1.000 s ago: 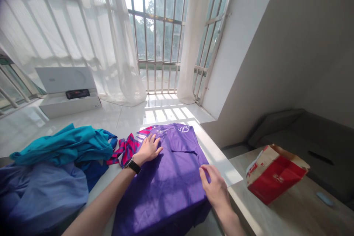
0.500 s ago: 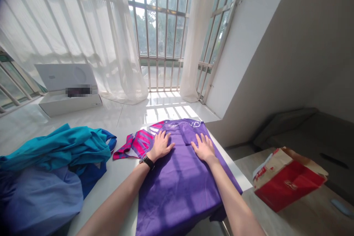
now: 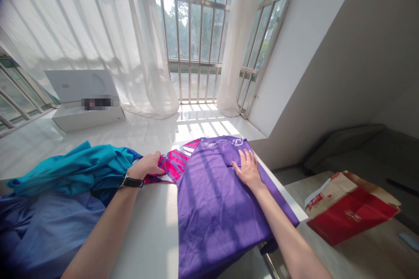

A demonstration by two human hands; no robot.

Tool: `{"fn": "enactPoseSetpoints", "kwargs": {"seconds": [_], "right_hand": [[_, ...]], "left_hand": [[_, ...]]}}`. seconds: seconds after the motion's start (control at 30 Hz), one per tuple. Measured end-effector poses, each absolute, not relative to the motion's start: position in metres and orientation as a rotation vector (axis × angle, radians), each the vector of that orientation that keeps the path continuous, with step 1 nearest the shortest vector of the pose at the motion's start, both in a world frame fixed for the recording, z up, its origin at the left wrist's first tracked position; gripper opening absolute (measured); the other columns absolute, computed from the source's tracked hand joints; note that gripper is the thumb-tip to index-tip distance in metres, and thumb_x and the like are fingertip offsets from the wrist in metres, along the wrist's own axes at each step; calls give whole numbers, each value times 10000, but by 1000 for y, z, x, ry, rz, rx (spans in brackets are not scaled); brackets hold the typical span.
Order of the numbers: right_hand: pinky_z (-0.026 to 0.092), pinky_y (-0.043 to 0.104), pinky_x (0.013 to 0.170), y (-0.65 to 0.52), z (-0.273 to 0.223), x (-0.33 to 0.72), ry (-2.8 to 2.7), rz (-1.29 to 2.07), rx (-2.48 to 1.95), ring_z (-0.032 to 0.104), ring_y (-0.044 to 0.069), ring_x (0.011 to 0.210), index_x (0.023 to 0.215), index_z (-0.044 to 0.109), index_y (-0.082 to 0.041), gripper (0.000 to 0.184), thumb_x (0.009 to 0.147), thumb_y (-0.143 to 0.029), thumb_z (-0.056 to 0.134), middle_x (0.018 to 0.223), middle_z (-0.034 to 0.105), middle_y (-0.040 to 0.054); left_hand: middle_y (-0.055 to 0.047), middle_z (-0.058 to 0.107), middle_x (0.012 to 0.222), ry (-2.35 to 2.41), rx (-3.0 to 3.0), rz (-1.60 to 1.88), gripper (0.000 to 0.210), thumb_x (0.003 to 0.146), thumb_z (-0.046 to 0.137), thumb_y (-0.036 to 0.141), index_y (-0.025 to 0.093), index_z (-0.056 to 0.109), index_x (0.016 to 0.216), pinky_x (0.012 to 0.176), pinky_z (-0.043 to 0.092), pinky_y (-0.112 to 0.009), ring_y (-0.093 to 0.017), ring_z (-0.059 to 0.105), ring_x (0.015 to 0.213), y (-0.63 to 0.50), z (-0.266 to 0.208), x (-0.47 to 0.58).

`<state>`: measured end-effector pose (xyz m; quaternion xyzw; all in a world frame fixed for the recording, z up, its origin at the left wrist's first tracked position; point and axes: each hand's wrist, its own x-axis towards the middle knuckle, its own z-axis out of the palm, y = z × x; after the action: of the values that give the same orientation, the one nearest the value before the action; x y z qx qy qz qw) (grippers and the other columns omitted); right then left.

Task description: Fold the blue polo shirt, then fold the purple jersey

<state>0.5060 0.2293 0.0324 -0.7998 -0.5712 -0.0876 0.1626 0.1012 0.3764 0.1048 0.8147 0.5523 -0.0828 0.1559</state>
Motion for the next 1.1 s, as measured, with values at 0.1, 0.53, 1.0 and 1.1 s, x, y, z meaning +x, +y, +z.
{"fn": "enactPoseSetpoints", "kwargs": {"seconds": [0.1, 0.53, 1.0, 1.1], "right_hand": [[324, 540, 1200, 217, 44, 460, -1622, -344, -2021, 369, 347, 1455, 1410, 539, -170, 533, 971, -465, 468, 1497, 504, 177], [566, 387, 931, 142, 88, 286, -1780, 212, -1499, 666, 235, 1044, 1090, 679, -245, 188, 932, -197, 589, 1118, 683, 84], [579, 372, 884, 86, 45, 290, -1557, 439, -1497, 693, 231, 974, 1006, 672, -268, 131, 956, -217, 562, 1024, 716, 61], [574, 364, 889, 88, 48, 293, -1550, 458, -1481, 696, 227, 978, 993, 676, -266, 128, 960, -234, 557, 1015, 721, 57]], "left_hand": [[-176, 700, 1199, 1520, 2369, -233, 715, 602, 842, 377, 174, 545, 1220, 777, 510, -333, -364, 694, 1072, 375, 104, 110], [-191, 676, 1205, 1474, 2329, -79, 796, 633, 807, 405, 179, 475, 1320, 815, 510, -354, -366, 673, 1106, 386, 102, 103], [-10, 628, 589, 1298, 2246, 42, 90, 589, 670, 218, 219, 580, 596, 616, 430, -295, -241, 642, 664, 388, 97, 102], [-5, 633, 595, 1253, 2185, 169, 64, 608, 622, 214, 216, 560, 624, 600, 423, -276, -221, 639, 664, 391, 104, 97]]}}
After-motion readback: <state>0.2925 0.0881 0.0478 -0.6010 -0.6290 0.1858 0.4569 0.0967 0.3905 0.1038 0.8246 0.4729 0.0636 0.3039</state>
